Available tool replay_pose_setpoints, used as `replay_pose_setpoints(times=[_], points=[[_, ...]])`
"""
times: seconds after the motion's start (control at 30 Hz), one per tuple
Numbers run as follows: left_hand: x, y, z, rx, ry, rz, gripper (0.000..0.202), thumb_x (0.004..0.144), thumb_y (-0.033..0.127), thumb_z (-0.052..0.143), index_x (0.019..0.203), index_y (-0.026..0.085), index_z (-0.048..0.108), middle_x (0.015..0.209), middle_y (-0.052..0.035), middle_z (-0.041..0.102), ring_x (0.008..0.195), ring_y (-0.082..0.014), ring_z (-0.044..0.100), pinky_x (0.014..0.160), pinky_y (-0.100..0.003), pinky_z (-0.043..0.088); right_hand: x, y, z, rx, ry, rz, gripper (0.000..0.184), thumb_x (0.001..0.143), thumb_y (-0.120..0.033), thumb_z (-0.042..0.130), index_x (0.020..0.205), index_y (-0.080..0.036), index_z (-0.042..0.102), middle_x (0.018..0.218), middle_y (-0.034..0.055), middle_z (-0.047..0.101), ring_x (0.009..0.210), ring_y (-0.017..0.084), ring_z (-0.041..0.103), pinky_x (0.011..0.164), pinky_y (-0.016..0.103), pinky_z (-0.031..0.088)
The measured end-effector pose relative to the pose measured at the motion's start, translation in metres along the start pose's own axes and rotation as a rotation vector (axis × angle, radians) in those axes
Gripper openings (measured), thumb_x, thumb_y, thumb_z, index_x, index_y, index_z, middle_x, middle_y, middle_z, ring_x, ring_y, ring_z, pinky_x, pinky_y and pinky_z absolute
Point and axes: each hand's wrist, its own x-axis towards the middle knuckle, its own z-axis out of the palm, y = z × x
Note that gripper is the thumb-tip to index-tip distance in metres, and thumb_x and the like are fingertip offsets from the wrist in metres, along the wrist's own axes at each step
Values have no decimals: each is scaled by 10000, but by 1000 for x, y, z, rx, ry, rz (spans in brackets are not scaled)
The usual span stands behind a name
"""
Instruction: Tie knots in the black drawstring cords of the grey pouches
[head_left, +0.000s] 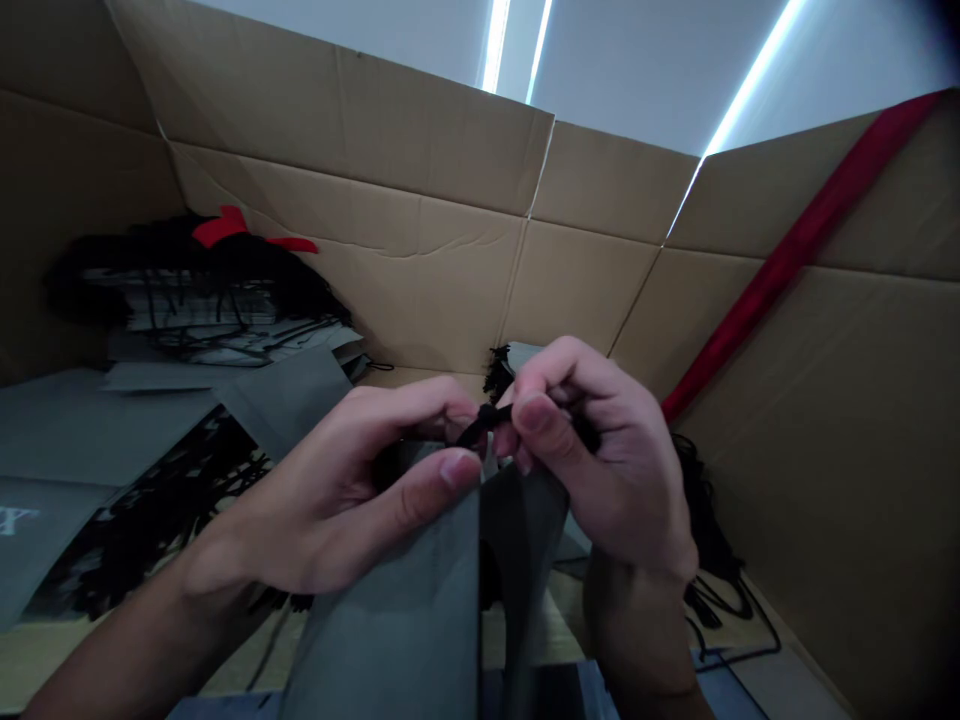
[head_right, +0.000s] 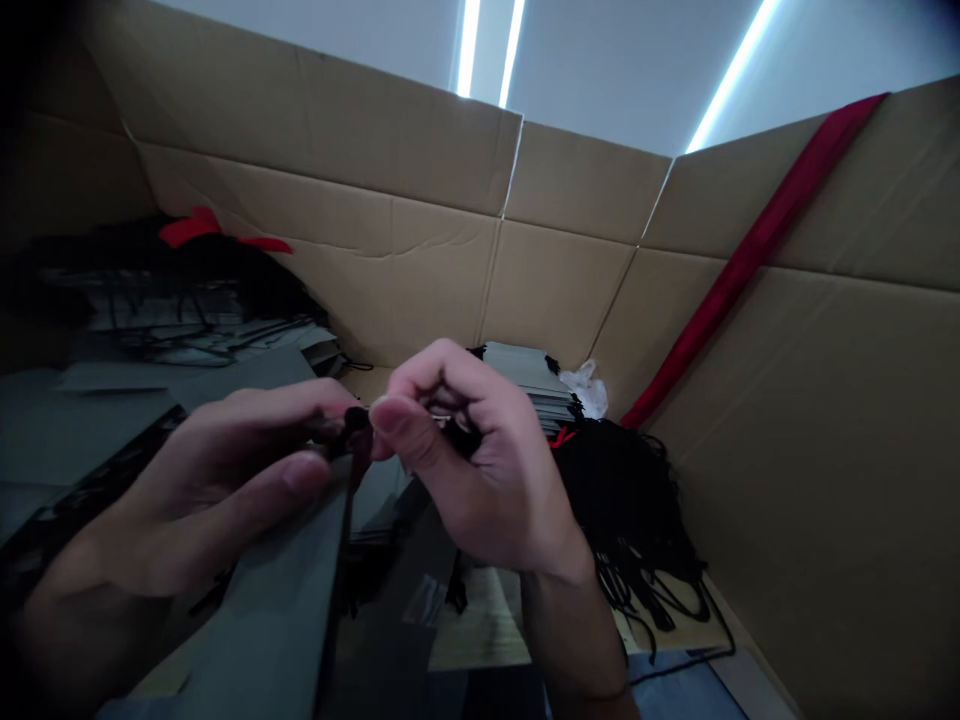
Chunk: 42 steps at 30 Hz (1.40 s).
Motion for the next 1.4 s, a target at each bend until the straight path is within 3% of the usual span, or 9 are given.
replay_pose_setpoints(times=[0.2, 0.4, 0.73, 0.9, 1.03, 1.13, 1.2, 1.33, 1.4], points=[[1, 0, 3, 19, -32, 5, 260, 1176, 176, 639, 922, 201, 693, 741, 54, 562, 635, -95, 501, 616, -216, 457, 2, -7, -2, -56, -23, 22, 360, 926, -332, 1096, 1184, -268, 853, 964, -8, 833, 735, 138, 732, 605, 226, 562], [-1, -5, 6, 38, -10, 43, 183, 1154, 192, 679, 976, 205, 721, 711, 71, 546, 580, -86, 453, 543, -227, 376, 8, -1, 2, -67, -72, -89, 163, 953, -233, 1062, 1066, -244, 945, 996, 13, 906, 890, 171, 846, 819, 249, 669], [-6, 13, 14, 13, 58, -30, 312, 1090, 117, 636, 794, 216, 620, 630, 52, 398, 560, -119, 361, 512, -304, 274, 11, 4, 11, 264, -95, 144, 443, 915, -601, 1028, 876, -189, 871, 827, 25, 841, 741, 139, 777, 741, 265, 649], [-6, 8, 9, -104, -80, 73, 228, 1039, 81, 666, 863, 225, 642, 652, 59, 444, 568, -112, 425, 547, -287, 345, 7, 8, 19, 382, -120, 215, 474, 914, -631, 1028, 868, -196, 844, 748, 5, 805, 626, 122, 681, 619, 257, 546], [-6, 12, 13, -97, 47, -59, 280, 1094, 149, 651, 821, 214, 645, 653, 55, 406, 579, -115, 404, 557, -300, 320, 10, 6, 15, 418, -105, 233, 480, 905, -642, 1046, 884, -213, 831, 746, -7, 785, 609, 120, 644, 609, 258, 541], [-4, 16, 10, -45, 60, -92, 306, 1149, 153, 636, 856, 206, 704, 677, 54, 535, 587, -100, 468, 538, -256, 355, 8, -10, 4, 389, -222, 232, 388, 885, -429, 1119, 1106, -222, 876, 909, 36, 836, 764, 177, 761, 714, 284, 650], [-1, 14, 2, -9, 46, -76, 320, 1180, 159, 622, 888, 205, 745, 702, 58, 596, 599, -88, 510, 543, -217, 391, 2, -23, -6, 281, -109, 317, 440, 912, -335, 1082, 1284, -240, 868, 1087, 79, 852, 888, 209, 787, 763, 291, 668], [2, 6, -12, 5, 48, -87, 351, 1214, 187, 609, 894, 203, 754, 702, 74, 578, 597, -67, 500, 520, -169, 371, -8, -37, -21, 99, -6, 240, 176, 1123, -405, 849, 1136, -235, 892, 1116, 99, 850, 944, 208, 787, 794, 283, 667], [3, 4, -14, 13, 41, -119, 359, 1224, 217, 603, 896, 194, 750, 735, 70, 603, 616, -66, 508, 526, -160, 377, -9, -37, -25, -113, -22, 147, 219, 1195, -326, 755, 1054, -237, 897, 1071, 76, 858, 998, 193, 797, 875, 273, 657]])
